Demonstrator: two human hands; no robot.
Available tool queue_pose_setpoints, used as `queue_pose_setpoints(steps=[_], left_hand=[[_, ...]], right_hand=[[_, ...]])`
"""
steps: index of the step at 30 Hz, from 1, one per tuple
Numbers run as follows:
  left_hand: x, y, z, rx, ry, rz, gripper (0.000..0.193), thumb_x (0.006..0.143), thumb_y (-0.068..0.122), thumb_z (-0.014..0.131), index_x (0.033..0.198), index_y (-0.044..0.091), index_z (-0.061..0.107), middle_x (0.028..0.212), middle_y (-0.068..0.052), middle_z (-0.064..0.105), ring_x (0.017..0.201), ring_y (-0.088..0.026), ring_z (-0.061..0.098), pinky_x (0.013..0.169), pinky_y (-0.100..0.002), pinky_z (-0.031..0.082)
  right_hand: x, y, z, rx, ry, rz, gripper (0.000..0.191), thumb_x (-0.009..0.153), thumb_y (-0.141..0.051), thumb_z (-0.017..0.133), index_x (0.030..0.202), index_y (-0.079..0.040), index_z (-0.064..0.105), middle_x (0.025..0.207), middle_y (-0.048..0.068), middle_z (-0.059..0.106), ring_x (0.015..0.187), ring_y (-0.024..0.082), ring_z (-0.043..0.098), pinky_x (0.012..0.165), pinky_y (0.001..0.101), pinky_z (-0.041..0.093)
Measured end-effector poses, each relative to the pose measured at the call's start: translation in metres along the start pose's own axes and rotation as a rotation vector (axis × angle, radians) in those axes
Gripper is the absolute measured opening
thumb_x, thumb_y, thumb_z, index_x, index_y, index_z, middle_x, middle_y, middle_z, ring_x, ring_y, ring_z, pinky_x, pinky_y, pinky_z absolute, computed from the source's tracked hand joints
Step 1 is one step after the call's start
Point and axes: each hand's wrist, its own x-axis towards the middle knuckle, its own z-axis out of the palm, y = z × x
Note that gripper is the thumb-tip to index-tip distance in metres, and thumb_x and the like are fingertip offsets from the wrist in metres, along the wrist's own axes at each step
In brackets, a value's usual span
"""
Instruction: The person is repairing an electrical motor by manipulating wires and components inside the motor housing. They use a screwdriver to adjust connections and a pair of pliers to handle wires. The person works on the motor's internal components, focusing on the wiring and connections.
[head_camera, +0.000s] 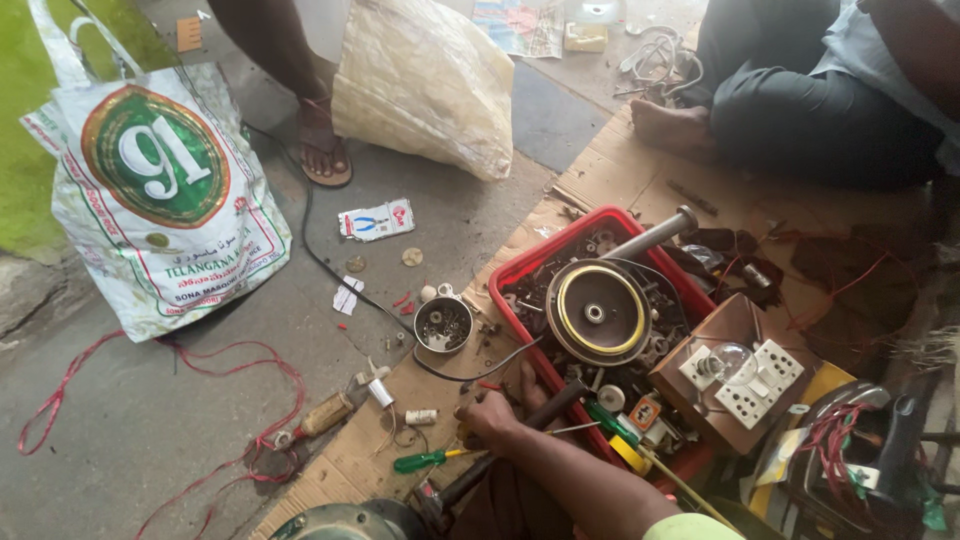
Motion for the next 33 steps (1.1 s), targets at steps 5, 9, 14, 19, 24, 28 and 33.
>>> queue_pose_setpoints(steps=[5, 9, 14, 19, 24, 28, 33], left_hand=[[-0.007, 0.006, -0.026, -0.002, 0.044, 0.008, 0.047, 0.069, 0.013, 0.091, 0.111, 0.001, 0.073, 0.100, -0.012, 0.075, 0.089, -0.023, 0.071, 0.081, -0.039, 0.057], [-0.058, -0.011, -0.054, 0.032, 0.132, 0.021, 0.046, 0.070, 0.013, 0.090, 0.111, 0.000, 0.073, 0.098, -0.012, 0.075, 0.087, -0.023, 0.071, 0.079, -0.039, 0.058], [-0.092, -0.022, -0.013, -0.396, 0.207, -0.066, 0.041, 0.083, 0.009, 0.082, 0.121, 0.004, 0.067, 0.109, -0.006, 0.071, 0.099, -0.016, 0.067, 0.089, -0.034, 0.058], [-0.086, 0.000, -0.024, -0.269, 0.298, 0.119, 0.043, 0.080, 0.003, 0.078, 0.121, 0.007, 0.068, 0.116, -0.013, 0.070, 0.112, -0.028, 0.069, 0.100, -0.038, 0.056], [-0.075, 0.022, -0.036, -0.358, 0.286, 0.083, 0.042, 0.081, 0.004, 0.078, 0.122, 0.006, 0.067, 0.118, -0.014, 0.069, 0.113, -0.029, 0.068, 0.100, -0.038, 0.056], [-0.075, 0.021, -0.028, -0.320, 0.357, 0.108, 0.038, 0.080, 0.003, 0.078, 0.116, 0.006, 0.068, 0.115, -0.014, 0.070, 0.111, -0.031, 0.069, 0.099, -0.040, 0.056], [-0.073, 0.026, -0.026, -0.321, 0.398, 0.090, 0.034, 0.079, 0.003, 0.079, 0.110, 0.007, 0.068, 0.109, -0.012, 0.070, 0.106, -0.031, 0.070, 0.097, -0.041, 0.056]], right_hand=[[-0.003, 0.013, -0.012, 0.363, -0.018, 0.046, 0.053, 0.087, 0.004, 0.065, 0.127, -0.027, 0.049, 0.095, 0.014, 0.062, 0.087, 0.032, 0.066, 0.061, 0.0460, 0.057], [-0.012, 0.011, -0.041, 0.013, -0.169, -0.332, 0.041, 0.089, -0.001, 0.065, 0.127, -0.010, 0.057, 0.112, 0.010, 0.062, 0.098, 0.029, 0.070, 0.071, 0.0436, 0.061], [-0.046, -0.009, -0.069, 0.028, -0.285, -0.292, 0.039, 0.094, -0.005, 0.065, 0.133, -0.002, 0.060, 0.110, 0.015, 0.073, 0.081, 0.019, 0.067, 0.067, 0.0295, 0.054], [-0.077, -0.017, -0.062, -0.131, -0.406, -0.319, 0.032, 0.098, -0.008, 0.063, 0.129, -0.002, 0.061, 0.105, 0.013, 0.074, 0.071, 0.013, 0.062, 0.058, 0.0223, 0.046], [-0.092, -0.018, -0.050, -0.277, -0.525, -0.355, 0.023, 0.098, -0.006, 0.067, 0.119, 0.003, 0.068, 0.095, 0.009, 0.071, 0.068, 0.011, 0.059, 0.056, 0.0237, 0.046], [-0.115, -0.026, -0.033, -0.539, -0.557, -0.463, 0.025, 0.093, -0.002, 0.073, 0.118, 0.003, 0.074, 0.086, 0.008, 0.069, 0.066, 0.011, 0.057, 0.057, 0.0256, 0.045], [-0.151, -0.060, -0.006, -0.855, -0.534, -0.680, 0.026, 0.087, 0.003, 0.076, 0.113, 0.001, 0.077, 0.107, 0.007, 0.076, 0.079, 0.013, 0.070, 0.065, 0.0267, 0.059]])
